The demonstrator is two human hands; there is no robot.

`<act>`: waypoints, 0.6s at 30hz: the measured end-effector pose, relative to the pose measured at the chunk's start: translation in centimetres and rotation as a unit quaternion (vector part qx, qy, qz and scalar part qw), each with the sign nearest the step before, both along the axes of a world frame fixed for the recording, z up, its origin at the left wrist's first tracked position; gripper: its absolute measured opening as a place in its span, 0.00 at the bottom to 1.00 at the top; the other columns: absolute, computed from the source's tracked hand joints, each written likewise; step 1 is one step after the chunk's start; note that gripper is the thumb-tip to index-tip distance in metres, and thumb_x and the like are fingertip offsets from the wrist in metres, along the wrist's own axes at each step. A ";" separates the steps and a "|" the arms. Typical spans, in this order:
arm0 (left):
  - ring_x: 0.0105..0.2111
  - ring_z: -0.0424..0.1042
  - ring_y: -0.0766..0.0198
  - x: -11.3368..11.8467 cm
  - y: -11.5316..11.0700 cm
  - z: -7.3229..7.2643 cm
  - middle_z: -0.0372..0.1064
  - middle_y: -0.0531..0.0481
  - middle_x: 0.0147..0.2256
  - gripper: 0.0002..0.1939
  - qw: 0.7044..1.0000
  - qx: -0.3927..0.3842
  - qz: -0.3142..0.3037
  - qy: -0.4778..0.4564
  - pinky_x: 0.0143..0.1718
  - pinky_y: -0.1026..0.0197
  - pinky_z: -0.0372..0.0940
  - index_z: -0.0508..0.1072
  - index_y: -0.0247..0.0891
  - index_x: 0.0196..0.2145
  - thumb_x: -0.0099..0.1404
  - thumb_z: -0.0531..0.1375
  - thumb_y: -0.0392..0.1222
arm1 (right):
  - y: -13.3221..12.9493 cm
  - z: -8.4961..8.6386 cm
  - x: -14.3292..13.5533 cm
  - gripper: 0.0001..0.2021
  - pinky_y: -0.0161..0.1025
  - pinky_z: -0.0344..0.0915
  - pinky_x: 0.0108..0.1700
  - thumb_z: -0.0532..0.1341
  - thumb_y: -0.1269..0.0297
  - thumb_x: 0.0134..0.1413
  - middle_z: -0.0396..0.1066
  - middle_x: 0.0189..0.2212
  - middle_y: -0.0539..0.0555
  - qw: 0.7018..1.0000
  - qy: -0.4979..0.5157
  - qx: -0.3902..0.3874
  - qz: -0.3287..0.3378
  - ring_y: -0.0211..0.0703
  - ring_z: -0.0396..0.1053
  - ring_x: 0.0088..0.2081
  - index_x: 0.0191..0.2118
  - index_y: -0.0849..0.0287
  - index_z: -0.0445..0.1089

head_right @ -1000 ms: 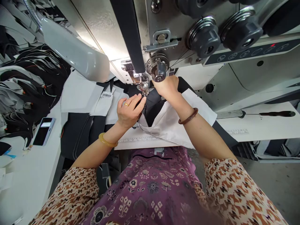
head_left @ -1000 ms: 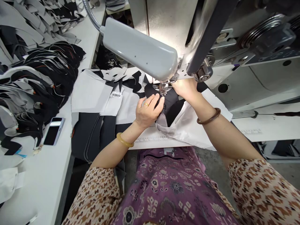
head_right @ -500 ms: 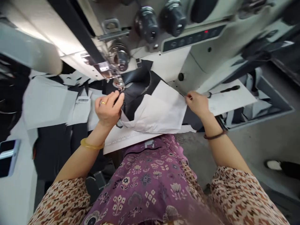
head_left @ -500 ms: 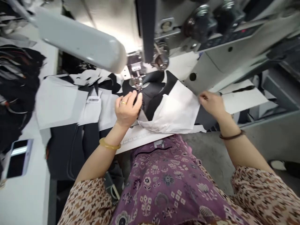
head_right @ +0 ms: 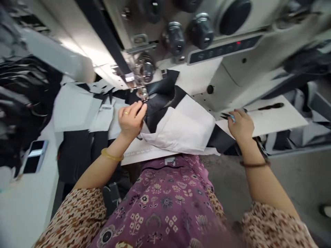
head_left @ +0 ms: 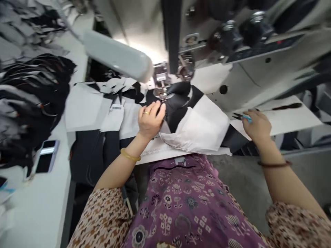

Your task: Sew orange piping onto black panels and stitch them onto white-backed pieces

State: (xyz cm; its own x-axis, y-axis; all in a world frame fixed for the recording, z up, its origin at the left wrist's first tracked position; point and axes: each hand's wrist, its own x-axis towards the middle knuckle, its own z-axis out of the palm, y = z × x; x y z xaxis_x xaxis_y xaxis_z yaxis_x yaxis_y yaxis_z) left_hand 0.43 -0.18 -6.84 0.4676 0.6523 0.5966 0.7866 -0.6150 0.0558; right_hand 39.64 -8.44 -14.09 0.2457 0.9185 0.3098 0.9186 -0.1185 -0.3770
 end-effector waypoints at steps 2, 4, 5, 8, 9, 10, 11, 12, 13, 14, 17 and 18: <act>0.50 0.68 0.55 0.3 -0.2 0.2 0.69 0.45 0.50 0.16 1.000 -0.017 0.013 0.010 0.47 0.50 0.56 0.71 0.42 0.48 0.66 0.48 0.38 | -0.3 2.6 -6.5 0.18 0.46 0.55 0.51 0.53 0.57 0.54 0.66 0.47 0.66 0.990 -0.011 0.115 0.075 0.51 0.61 0.51 0.49 0.56 0.64; 0.50 0.68 0.55 0.6 -0.4 0.4 0.68 0.45 0.50 0.16 0.999 -0.011 0.026 0.022 0.48 0.50 0.56 0.70 0.43 0.48 0.67 0.48 0.37 | -0.9 5.1 -14.3 0.25 0.49 0.55 0.53 0.57 0.53 0.51 0.66 0.47 0.63 0.968 -0.034 0.141 0.205 0.52 0.60 0.53 0.52 0.60 0.59; 0.50 0.68 0.55 0.7 -0.5 0.4 0.68 0.45 0.50 0.17 0.999 -0.005 0.032 0.027 0.48 0.50 0.57 0.70 0.43 0.48 0.67 0.47 0.37 | -1.1 5.9 -18.0 0.28 0.51 0.53 0.55 0.57 0.49 0.50 0.65 0.48 0.62 0.958 -0.058 0.142 0.241 0.53 0.58 0.55 0.54 0.60 0.57; 0.49 0.69 0.55 1.0 -0.7 0.4 0.69 0.44 0.50 0.16 0.999 0.010 0.042 0.033 0.49 0.49 0.57 0.71 0.42 0.47 0.67 0.47 0.37 | -0.6 6.7 -25.5 0.31 0.51 0.53 0.56 0.59 0.48 0.45 0.65 0.45 0.64 0.958 -0.041 0.207 0.197 0.53 0.58 0.53 0.51 0.64 0.57; 0.49 0.69 0.55 1.0 -0.7 0.4 0.69 0.43 0.49 0.16 0.999 0.014 0.042 0.032 0.49 0.49 0.57 0.71 0.41 0.47 0.67 0.47 0.36 | -0.2 6.5 -26.5 0.27 0.50 0.54 0.55 0.60 0.51 0.44 0.65 0.43 0.64 0.959 -0.033 0.220 0.174 0.53 0.60 0.51 0.47 0.64 0.59; 0.49 0.69 0.56 0.9 -0.7 0.4 0.69 0.43 0.49 0.16 0.999 0.018 0.037 0.032 0.49 0.49 0.58 0.71 0.41 0.47 0.67 0.47 0.36 | 0.2 6.3 -26.7 0.22 0.50 0.55 0.54 0.60 0.55 0.44 0.66 0.40 0.63 0.961 -0.030 0.226 0.159 0.52 0.62 0.48 0.43 0.64 0.60; 0.49 0.69 0.56 0.9 -0.6 0.4 0.69 0.42 0.49 0.16 0.999 0.022 0.030 0.036 0.50 0.49 0.58 0.71 0.40 0.47 0.67 0.47 0.37 | 0.7 6.2 -26.5 0.16 0.50 0.56 0.53 0.59 0.60 0.44 0.66 0.38 0.61 0.959 -0.032 0.232 0.161 0.50 0.63 0.46 0.38 0.63 0.61; 0.49 0.69 0.55 0.7 -0.5 0.4 0.69 0.41 0.49 0.16 0.999 0.026 0.019 0.042 0.50 0.49 0.58 0.71 0.40 0.47 0.67 0.47 0.38 | 1.0 6.2 -25.9 0.10 0.50 0.56 0.53 0.57 0.65 0.44 0.66 0.37 0.60 0.955 -0.035 0.233 0.179 0.49 0.63 0.45 0.34 0.62 0.60; 0.49 0.69 0.55 0.5 -0.4 0.4 0.69 0.41 0.49 0.16 0.998 0.028 0.005 0.050 0.50 0.49 0.59 0.70 0.40 0.48 0.68 0.48 0.39 | 1.2 6.5 -25.0 0.05 0.49 0.56 0.54 0.55 0.69 0.45 0.67 0.39 0.60 0.949 -0.039 0.230 0.211 0.48 0.62 0.47 0.31 0.61 0.60; 0.49 0.69 0.54 0.2 -0.3 0.5 0.69 0.40 0.49 0.16 0.998 0.029 -0.009 0.059 0.50 0.49 0.59 0.69 0.40 0.49 0.68 0.48 0.40 | 1.4 6.9 -24.1 0.03 0.47 0.56 0.54 0.53 0.74 0.44 0.67 0.42 0.60 0.940 -0.044 0.222 0.255 0.47 0.61 0.50 0.29 0.60 0.59; 0.50 0.68 0.55 -0.9 0.2 0.8 0.68 0.40 0.50 0.17 0.994 0.023 -0.061 0.083 0.52 0.48 0.58 0.67 0.41 0.51 0.68 0.47 0.41 | 1.6 9.1 -21.8 0.08 0.40 0.60 0.51 0.47 0.80 0.42 0.63 0.52 0.58 0.912 -0.079 0.155 0.371 0.44 0.58 0.55 0.26 0.61 0.58; 0.51 0.67 0.55 -1.3 0.4 0.8 0.67 0.40 0.51 0.17 0.992 0.024 -0.080 0.090 0.53 0.47 0.58 0.67 0.42 0.51 0.69 0.46 0.40 | 1.7 9.9 -21.4 0.09 0.38 0.62 0.47 0.47 0.81 0.42 0.64 0.51 0.58 0.908 -0.103 0.116 0.389 0.43 0.61 0.53 0.26 0.61 0.58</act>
State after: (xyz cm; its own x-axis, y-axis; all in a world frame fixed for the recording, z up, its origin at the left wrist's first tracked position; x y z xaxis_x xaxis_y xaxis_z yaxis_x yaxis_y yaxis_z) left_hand -0.89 0.19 -5.99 0.6652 0.5340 0.5219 0.6730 -0.7315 -0.1094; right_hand 18.26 -6.74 -4.22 -0.5352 0.6929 0.4832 0.7437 0.6578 -0.1195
